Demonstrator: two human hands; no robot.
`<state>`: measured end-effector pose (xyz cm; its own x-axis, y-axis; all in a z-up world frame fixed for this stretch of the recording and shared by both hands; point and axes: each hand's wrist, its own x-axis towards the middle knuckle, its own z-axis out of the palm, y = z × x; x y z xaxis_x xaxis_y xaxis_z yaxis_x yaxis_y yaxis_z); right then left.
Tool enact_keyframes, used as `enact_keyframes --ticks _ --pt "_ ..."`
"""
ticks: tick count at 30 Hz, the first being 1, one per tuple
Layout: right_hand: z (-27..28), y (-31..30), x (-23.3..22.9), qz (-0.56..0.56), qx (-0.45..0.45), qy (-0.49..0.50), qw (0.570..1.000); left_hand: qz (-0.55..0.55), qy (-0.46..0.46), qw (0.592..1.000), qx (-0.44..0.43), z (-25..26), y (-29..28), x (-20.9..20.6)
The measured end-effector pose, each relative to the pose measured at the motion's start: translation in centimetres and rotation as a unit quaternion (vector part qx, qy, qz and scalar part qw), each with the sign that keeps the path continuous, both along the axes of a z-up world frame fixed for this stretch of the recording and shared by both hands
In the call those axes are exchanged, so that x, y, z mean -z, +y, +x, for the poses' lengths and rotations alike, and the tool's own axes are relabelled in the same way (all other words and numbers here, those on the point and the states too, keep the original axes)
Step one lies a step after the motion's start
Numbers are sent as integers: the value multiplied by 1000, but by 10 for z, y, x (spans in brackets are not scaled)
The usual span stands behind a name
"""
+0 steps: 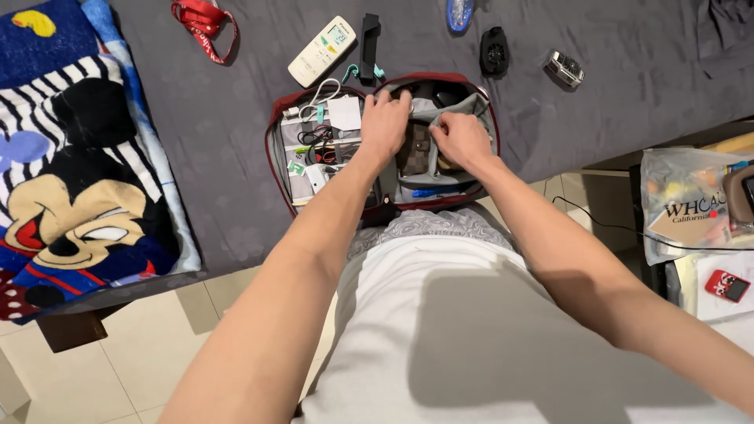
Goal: Organizing various electronic accessories and personal items into a travel organizer bag on a bed.
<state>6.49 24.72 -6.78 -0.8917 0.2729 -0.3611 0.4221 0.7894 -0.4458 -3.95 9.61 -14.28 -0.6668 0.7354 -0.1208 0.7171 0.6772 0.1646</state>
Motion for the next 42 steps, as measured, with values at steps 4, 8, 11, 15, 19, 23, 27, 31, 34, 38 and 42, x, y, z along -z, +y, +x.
enact_keyframes --ticks 4,8,11,15,19,23,27,31,34,38,42 --pt "1 0 -3 -13 -11 -2 1000 -1 -2 1000 0 -8 8 19" --pt "-1 12 23 66 -59 10 996 21 121 988 96 -2 11 27" --pt "7 12 22 154 -99 104 978 94 205 957 181 4 1 33" --pt "6 4 15 262 -182 236 918 173 251 932 197 3 -1 34" --pt "3 21 64 271 -232 208 911 138 133 970 152 -13 -23 17" --pt "-10 22 55 223 -257 156 927 213 -15 966 -146 -56 -71 -39" --pt "-13 23 58 194 -245 94 945 80 -14 981 -174 -86 -137 2" --pt "-13 27 64 203 -231 96 947 -39 -21 993 -113 -87 -142 -7" --pt "-10 23 60 176 -195 87 961 50 38 992 -113 -77 -148 7" --pt "-6 20 54 174 -169 68 968 131 122 982 -67 -63 -150 1" --pt "-4 20 55 166 -154 66 972 172 177 967 -59 -45 -143 -13"
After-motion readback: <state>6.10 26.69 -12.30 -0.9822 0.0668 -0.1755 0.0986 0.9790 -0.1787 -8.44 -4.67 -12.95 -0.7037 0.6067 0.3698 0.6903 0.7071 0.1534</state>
